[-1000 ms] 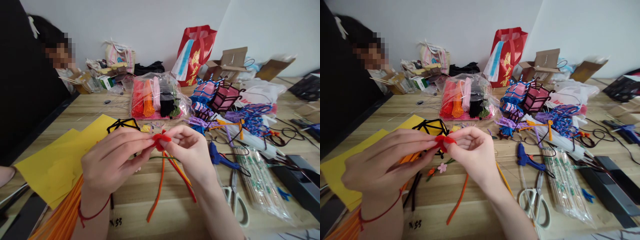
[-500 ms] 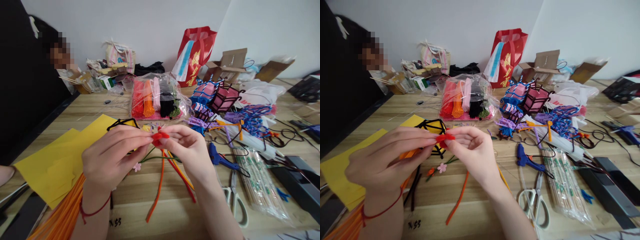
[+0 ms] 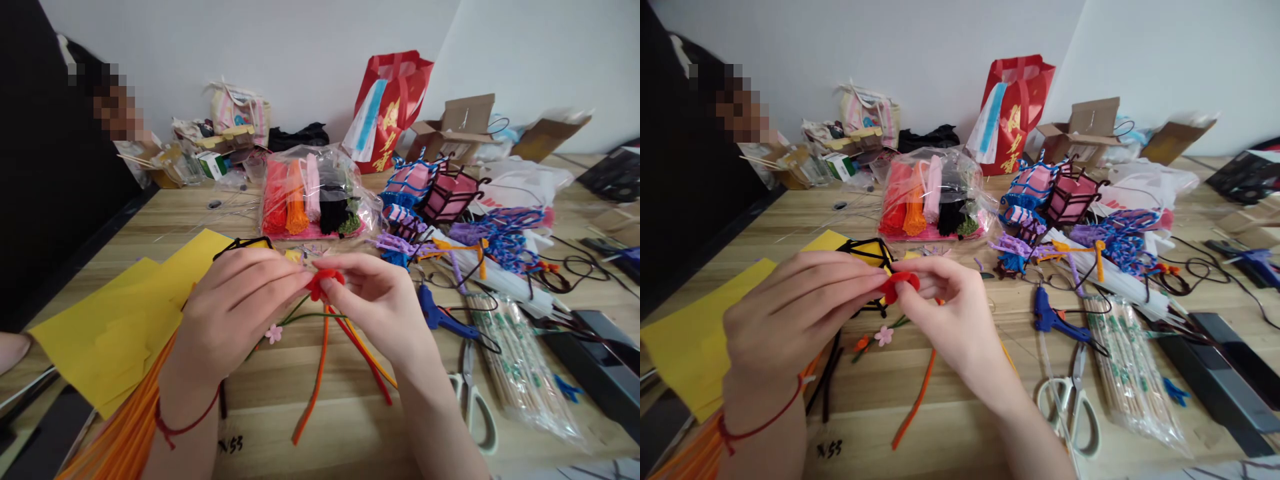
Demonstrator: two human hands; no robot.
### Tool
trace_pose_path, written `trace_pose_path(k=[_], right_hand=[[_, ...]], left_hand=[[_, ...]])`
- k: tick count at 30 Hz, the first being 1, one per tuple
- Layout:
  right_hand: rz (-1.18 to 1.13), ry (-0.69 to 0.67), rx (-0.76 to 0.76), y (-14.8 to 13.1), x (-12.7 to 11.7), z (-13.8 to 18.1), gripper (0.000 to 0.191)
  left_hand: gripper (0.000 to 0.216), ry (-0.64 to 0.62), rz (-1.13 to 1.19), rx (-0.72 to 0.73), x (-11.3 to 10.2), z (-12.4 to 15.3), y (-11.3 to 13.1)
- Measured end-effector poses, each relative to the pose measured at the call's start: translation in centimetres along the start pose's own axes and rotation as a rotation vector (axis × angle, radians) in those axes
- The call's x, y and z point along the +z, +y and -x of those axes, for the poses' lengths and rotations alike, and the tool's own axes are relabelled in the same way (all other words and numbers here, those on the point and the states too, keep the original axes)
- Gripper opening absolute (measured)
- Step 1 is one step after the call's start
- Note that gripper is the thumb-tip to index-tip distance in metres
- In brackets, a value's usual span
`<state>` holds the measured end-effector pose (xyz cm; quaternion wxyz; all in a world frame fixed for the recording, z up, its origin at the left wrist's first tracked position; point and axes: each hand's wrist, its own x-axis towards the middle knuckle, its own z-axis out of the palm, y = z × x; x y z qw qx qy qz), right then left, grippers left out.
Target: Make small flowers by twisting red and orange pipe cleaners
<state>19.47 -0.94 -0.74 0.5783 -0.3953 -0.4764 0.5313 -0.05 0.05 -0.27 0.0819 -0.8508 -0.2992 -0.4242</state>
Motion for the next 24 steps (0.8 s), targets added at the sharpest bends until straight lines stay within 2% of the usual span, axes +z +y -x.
trace_pose_path(k=[7, 16, 24], right_hand=[[0.021, 0.069, -0.055, -0.23, 0.31, 0.09, 0.013], [0.012, -0.009, -0.062, -0.09, 0.15, 0.32, 0.011], [0.080, -0.033, -0.126, -0.19, 0.03, 0.34, 0.011]], left_hand=[[0.017, 0.047, -0.091, 0.113, 0.63, -0.59, 0.36], [0.018, 0.063, 0.156, -0.015, 0.57, -0.43, 0.78], [0.017, 0.089, 0.196, -0.063, 0.56, -0.19, 0.70]])
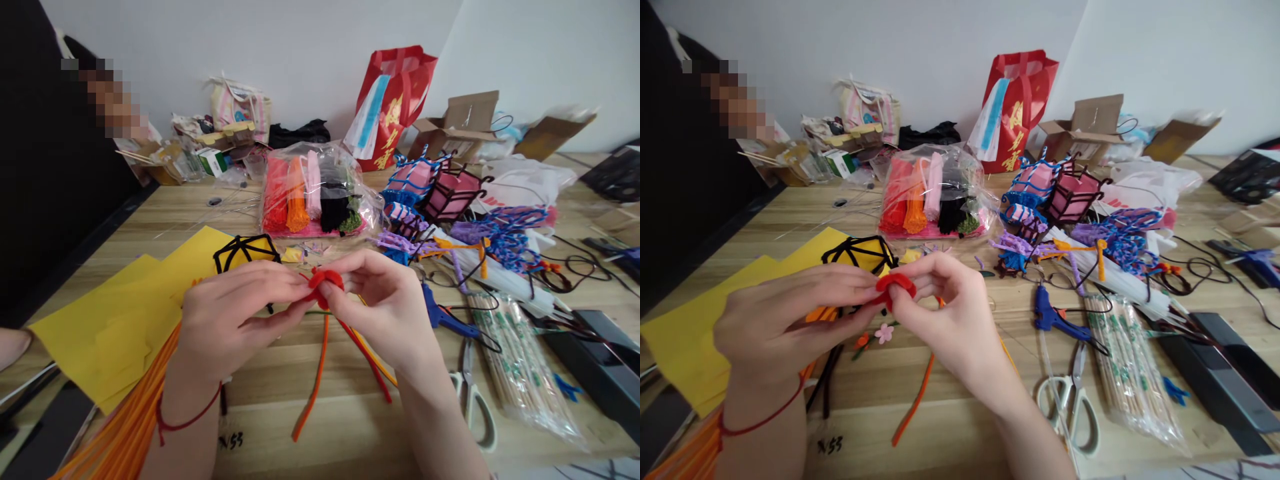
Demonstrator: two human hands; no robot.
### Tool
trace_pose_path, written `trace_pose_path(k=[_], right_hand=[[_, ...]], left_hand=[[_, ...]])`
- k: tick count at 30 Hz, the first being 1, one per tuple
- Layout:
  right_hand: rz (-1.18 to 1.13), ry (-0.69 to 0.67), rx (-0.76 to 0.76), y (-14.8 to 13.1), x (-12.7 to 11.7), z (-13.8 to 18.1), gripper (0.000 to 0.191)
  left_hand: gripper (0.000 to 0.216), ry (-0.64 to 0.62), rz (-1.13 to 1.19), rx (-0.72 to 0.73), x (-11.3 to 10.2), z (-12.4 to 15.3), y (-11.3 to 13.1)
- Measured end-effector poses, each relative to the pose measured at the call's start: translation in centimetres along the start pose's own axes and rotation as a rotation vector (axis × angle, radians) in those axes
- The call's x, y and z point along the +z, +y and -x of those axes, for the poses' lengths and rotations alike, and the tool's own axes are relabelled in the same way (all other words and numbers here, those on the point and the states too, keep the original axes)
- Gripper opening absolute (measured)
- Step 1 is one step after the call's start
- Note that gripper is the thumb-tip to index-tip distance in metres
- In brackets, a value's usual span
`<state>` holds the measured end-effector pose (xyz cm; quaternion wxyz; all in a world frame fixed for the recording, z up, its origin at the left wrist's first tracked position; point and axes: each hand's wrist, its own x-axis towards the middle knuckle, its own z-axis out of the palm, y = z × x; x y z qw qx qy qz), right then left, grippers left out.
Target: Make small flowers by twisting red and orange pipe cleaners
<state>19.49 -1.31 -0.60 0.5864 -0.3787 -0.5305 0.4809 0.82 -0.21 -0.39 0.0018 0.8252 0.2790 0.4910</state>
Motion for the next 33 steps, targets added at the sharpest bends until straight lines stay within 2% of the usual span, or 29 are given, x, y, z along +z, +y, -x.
trace_pose_path(k=[11, 15, 21, 26, 33], right_hand=[[-0.062, 0.011, 0.010, 0.26, 0.17, -0.15, 0.010], [-0.074, 0.021, 0.028, 0.39, 0.10, -0.31, 0.012], [0.023, 0.016, 0.079, 0.16, -0.15, -0.10, 0.011], [0.119, 0.048, 0.059, -0.09, -0.15, 0.09, 0.010], [0.110, 0.027, 0.079, -0.42, 0.04, 0.26, 0.008]], left_hand=[[0.017, 0.052, -0.017, -0.001, 0.46, -0.04, -0.24], [0.012, -0.040, -0.065, 0.031, -0.01, -0.23, -0.36], [0.025, -0.032, -0.101, 0.053, -0.02, -0.42, 0.01], [0.023, -0.065, -0.182, 0.083, 0.29, -0.47, 0.24], [0.024, -0.008, -0.118, 0.072, 0.37, -0.56, 0.06]])
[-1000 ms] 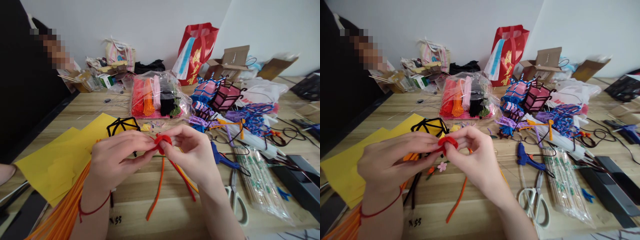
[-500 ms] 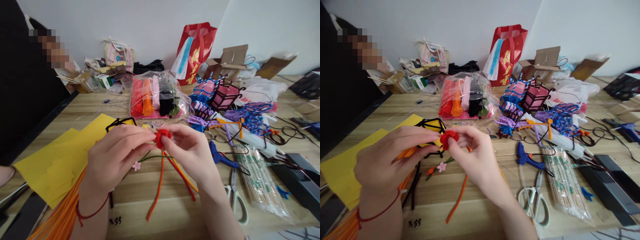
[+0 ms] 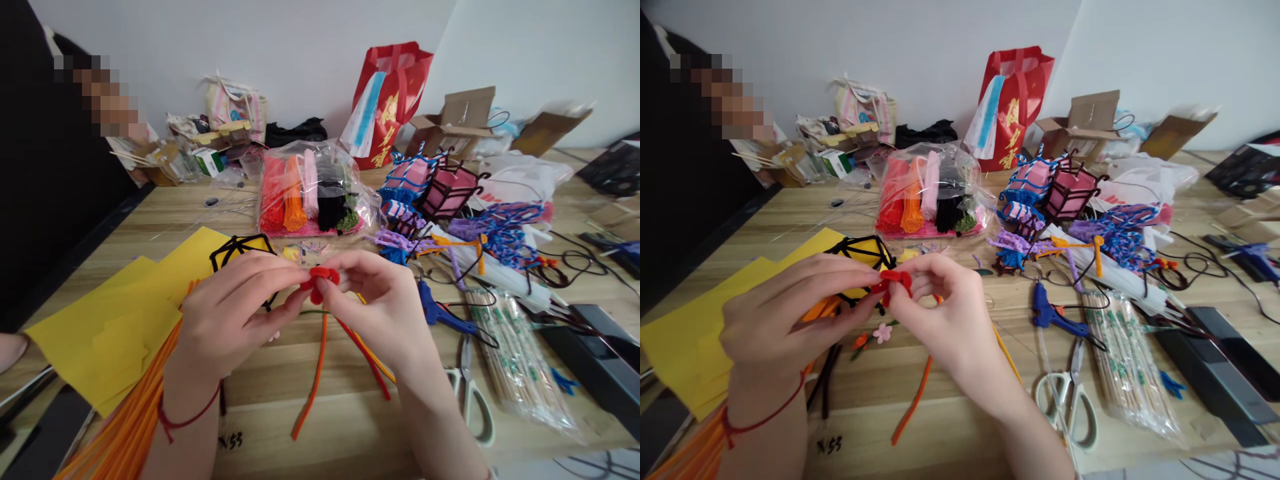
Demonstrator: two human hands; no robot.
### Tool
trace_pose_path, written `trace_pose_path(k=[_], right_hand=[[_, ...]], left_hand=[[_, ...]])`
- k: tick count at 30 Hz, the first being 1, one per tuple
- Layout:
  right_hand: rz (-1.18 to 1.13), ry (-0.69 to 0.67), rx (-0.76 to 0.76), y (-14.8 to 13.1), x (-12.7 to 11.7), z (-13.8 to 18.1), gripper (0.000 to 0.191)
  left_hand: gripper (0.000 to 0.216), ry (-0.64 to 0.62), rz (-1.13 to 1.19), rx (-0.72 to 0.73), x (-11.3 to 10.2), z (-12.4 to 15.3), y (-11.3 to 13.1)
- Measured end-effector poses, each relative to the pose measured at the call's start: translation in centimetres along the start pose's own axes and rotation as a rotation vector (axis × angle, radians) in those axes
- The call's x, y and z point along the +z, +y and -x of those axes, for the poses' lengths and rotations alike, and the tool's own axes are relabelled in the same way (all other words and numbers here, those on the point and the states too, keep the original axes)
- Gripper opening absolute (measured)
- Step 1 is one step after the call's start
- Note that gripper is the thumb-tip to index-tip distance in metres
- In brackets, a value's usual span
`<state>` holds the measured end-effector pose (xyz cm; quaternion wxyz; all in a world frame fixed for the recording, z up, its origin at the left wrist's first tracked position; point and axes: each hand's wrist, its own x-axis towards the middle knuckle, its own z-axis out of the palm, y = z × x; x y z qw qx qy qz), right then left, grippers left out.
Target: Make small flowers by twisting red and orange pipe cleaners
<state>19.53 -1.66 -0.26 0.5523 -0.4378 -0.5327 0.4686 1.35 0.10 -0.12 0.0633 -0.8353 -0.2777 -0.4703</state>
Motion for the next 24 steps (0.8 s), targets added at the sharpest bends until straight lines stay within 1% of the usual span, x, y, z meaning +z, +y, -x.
trace_pose_path(k=[4, 10, 17, 21, 24], right_hand=[[-0.018, 0.017, 0.001, 0.03, 0.10, -0.07, 0.008], [-0.028, 0.014, 0.008, 0.00, 0.05, -0.14, 0.009], [-0.024, 0.025, 0.005, 0.03, 0.20, -0.10, 0.008], [-0.034, 0.036, 0.002, -0.10, 0.18, -0.08, 0.008], [-0.053, 0.041, -0.006, -0.22, 0.18, 0.02, 0.010]], left_hand=[[0.024, -0.001, 0.028, -0.022, 0.06, 0.03, -0.12], [0.020, 0.025, 0.049, 0.029, 0.05, -0.07, -0.32], [0.017, 0.014, 0.060, 0.025, 0.01, 0.13, -0.31], [0.017, 0.006, 0.069, -0.037, -0.15, 0.34, -0.09], [0.019, 0.036, 0.093, -0.065, -0.18, 0.58, 0.01]])
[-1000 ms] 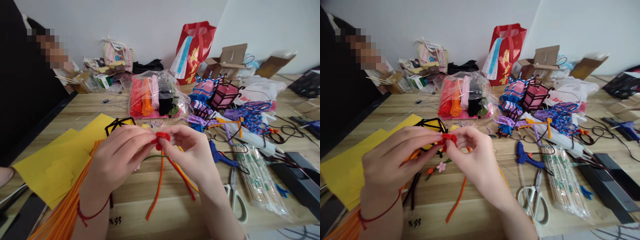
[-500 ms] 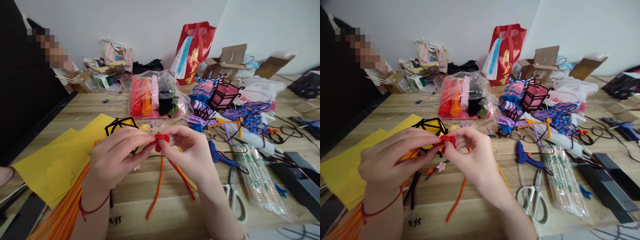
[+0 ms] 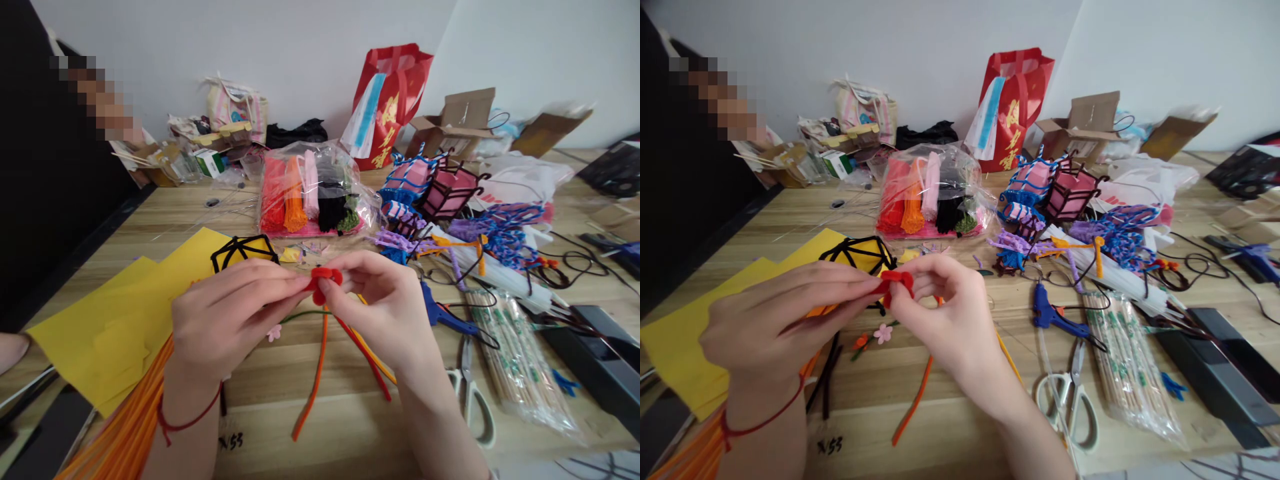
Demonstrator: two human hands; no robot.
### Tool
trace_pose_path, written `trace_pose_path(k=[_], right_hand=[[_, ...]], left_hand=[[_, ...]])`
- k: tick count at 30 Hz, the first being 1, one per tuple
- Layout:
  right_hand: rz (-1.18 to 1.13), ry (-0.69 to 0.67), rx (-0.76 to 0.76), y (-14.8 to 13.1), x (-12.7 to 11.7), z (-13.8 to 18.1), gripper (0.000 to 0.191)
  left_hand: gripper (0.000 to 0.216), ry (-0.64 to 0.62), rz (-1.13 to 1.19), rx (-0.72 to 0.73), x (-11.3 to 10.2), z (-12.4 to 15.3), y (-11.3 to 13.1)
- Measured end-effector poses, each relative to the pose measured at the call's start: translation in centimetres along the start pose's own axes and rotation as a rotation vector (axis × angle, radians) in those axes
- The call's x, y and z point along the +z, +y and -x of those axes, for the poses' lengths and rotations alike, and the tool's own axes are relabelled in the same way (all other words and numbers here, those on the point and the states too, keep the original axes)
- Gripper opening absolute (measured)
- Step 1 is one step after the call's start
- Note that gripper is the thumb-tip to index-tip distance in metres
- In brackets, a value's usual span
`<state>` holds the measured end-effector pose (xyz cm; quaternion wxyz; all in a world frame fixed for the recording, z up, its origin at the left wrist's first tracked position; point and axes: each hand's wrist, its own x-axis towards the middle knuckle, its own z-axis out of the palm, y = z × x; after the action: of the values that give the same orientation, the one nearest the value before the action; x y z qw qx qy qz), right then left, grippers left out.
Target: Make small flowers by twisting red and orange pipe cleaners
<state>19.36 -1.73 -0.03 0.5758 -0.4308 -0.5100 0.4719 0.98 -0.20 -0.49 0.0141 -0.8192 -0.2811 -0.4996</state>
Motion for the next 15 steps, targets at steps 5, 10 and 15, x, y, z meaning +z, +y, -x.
trace_pose_path(k=[5, 10, 15], right_hand=[[-0.017, 0.021, -0.005, -0.1, 0.2, 0.3, 0.011], [-0.037, 0.041, -0.003, -0.2, 0.2, 0.4, 0.012], [-0.033, 0.054, 0.002, -0.2, 0.3, 0.5, 0.013]], left_hand=[[0.021, 0.035, -0.024, -0.072, 0.0, 0.3, 0.4], [0.014, 0.037, -0.073, -0.108, 0.2, 0.0, 1.1], [0.012, 0.024, -0.096, -0.083, 0.3, 0.0, 1.1]])
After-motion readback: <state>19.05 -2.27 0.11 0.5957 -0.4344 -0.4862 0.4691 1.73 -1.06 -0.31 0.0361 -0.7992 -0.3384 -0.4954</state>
